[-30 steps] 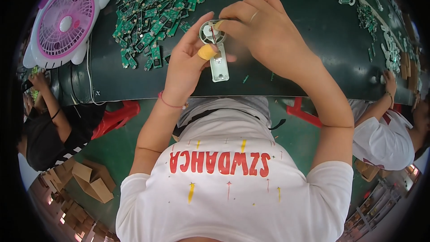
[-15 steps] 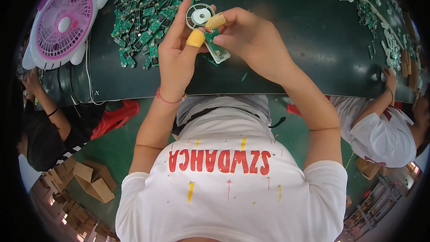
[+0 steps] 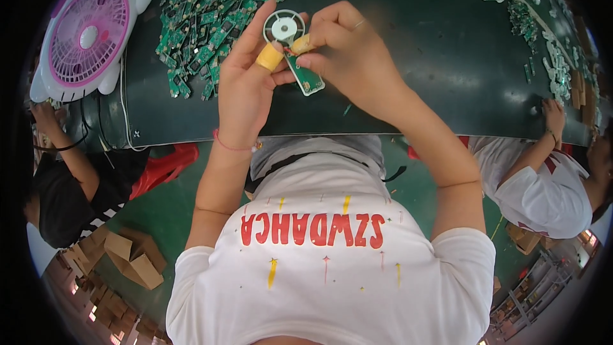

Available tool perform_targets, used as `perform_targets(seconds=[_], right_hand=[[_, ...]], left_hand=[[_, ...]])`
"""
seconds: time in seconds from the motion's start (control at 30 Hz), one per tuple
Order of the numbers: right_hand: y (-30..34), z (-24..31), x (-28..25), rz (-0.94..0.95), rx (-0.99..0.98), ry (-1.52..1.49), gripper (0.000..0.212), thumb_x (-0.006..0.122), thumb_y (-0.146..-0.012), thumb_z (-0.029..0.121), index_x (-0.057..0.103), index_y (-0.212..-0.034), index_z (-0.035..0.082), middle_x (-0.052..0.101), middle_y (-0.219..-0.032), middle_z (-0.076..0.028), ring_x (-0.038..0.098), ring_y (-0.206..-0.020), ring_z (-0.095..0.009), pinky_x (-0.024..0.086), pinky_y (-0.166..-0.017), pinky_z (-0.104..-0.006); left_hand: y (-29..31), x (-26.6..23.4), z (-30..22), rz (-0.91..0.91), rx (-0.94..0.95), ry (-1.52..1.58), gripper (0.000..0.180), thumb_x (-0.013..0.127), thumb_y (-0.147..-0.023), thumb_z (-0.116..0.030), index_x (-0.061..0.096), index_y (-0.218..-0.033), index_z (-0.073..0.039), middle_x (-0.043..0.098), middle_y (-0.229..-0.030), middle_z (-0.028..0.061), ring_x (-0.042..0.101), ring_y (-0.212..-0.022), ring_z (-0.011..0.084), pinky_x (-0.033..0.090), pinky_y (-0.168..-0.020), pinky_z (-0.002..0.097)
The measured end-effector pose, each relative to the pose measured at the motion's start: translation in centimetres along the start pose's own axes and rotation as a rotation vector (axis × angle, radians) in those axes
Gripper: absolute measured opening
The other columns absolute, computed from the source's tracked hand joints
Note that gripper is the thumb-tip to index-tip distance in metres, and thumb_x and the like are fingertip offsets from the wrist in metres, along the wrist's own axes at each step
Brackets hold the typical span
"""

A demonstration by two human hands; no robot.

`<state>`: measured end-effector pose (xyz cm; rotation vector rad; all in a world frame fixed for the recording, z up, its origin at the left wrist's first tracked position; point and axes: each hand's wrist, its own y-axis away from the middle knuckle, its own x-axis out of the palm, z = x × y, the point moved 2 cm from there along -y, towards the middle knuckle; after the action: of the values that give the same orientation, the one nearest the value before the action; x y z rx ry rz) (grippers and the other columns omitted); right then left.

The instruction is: The person assembles small electronic components into plastic housings by hand, taking circuit boards from a cardboard box and fitting them into the housings.

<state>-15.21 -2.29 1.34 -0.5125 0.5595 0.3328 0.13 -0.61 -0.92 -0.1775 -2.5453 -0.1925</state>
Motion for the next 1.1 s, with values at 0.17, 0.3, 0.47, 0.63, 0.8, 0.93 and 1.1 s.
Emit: perform_targets(seconds=[0.17,0.3,0.47,0.63,0.8,0.93,1.1], right_hand=[[0.9,-0.2,0.6,-0.092,0.292,-0.066,0.042,0.071,-0.073,0.008,0.047,-0.106,0.001,0.049,-0.101,-0.012,0.057,-0.079,-0.020,0.048,-0.066,-0.0285],[1.3,-2.2,2.1,0.267,0.582,-0.557,0.014,0.055,-0.089,0.013,0.056,-0.095,0.000,0.061,-0.082,-0.004,0.056,-0.071,-0.007,0.047,-0.064,-0.0236],[-0.5,-1.5,2.0,0.238,0.391,-0.405,0.018,0.050,-0.090,0.016,0.056,-0.091,-0.001,0.059,-0.071,-0.004,0.054,-0.060,-0.009,0.046,-0.053,-0.0240],[-7.4,-8.6,-1.3,0.136,0.638,-0.403,0.029,0.049,-0.092,0.028,0.058,-0.076,0.006,0.056,-0.064,0.000,0.051,-0.054,-0.008,0.042,-0.050,-0.0214],[-18.9,-22.9,-8.8,-0.087,0.567,0.369,0.051,0.049,-0.083,0.050,0.066,-0.079,0.003,0.065,-0.082,-0.018,0.060,-0.079,-0.035,0.046,-0.074,-0.0393],[-21.1,-29.2,-12.1,-0.130,0.671,0.533,0.052,0.046,-0.085,0.051,0.066,-0.081,0.003,0.065,-0.086,-0.018,0.059,-0.088,-0.036,0.046,-0.078,-0.0420],[-18.0,-28.3,-13.6,-0.409,0.391,0.502,0.041,0.050,-0.086,0.044,0.063,-0.086,0.006,0.065,-0.083,-0.014,0.061,-0.084,-0.034,0.047,-0.074,-0.0411]], left_hand=[[0.4,0.4,0.8,-0.030,0.062,-0.111,0.049,0.044,-0.091,-0.003,0.029,-0.137,-0.004,0.049,-0.126,0.0166,0.055,-0.108,0.0217,0.048,-0.086,0.0320],[0.3,1.2,1.7,-0.041,0.328,-0.252,0.050,0.049,-0.086,0.003,0.034,-0.134,-0.001,0.051,-0.125,0.0159,0.051,-0.110,0.0185,0.039,-0.094,0.0286],[-1.3,1.2,1.9,-0.093,0.371,-0.377,0.061,0.048,-0.085,0.005,0.020,-0.139,-0.004,0.049,-0.121,0.0160,0.048,-0.114,0.0219,0.037,-0.095,0.0314],[-1.7,0.7,0.6,-0.119,0.436,-0.601,0.076,0.055,-0.085,-0.012,0.006,-0.142,-0.001,0.030,-0.138,0.0203,0.034,-0.126,0.0310,0.025,-0.103,0.0400],[0.3,0.3,0.1,0.004,0.480,-0.710,0.065,0.056,-0.085,-0.014,0.021,-0.138,0.001,0.038,-0.133,0.0193,0.045,-0.117,0.0304,0.037,-0.095,0.0382],[0.5,0.4,0.3,0.048,0.501,-0.761,0.052,0.055,-0.085,-0.014,0.035,-0.131,0.003,0.048,-0.124,0.0192,0.050,-0.110,0.0289,0.041,-0.088,0.0356],[1.8,-1.1,0.3,0.010,0.447,-0.762,0.049,0.055,-0.086,-0.014,0.037,-0.129,0.003,0.050,-0.120,0.0191,0.054,-0.104,0.0289,0.043,-0.086,0.0345]])
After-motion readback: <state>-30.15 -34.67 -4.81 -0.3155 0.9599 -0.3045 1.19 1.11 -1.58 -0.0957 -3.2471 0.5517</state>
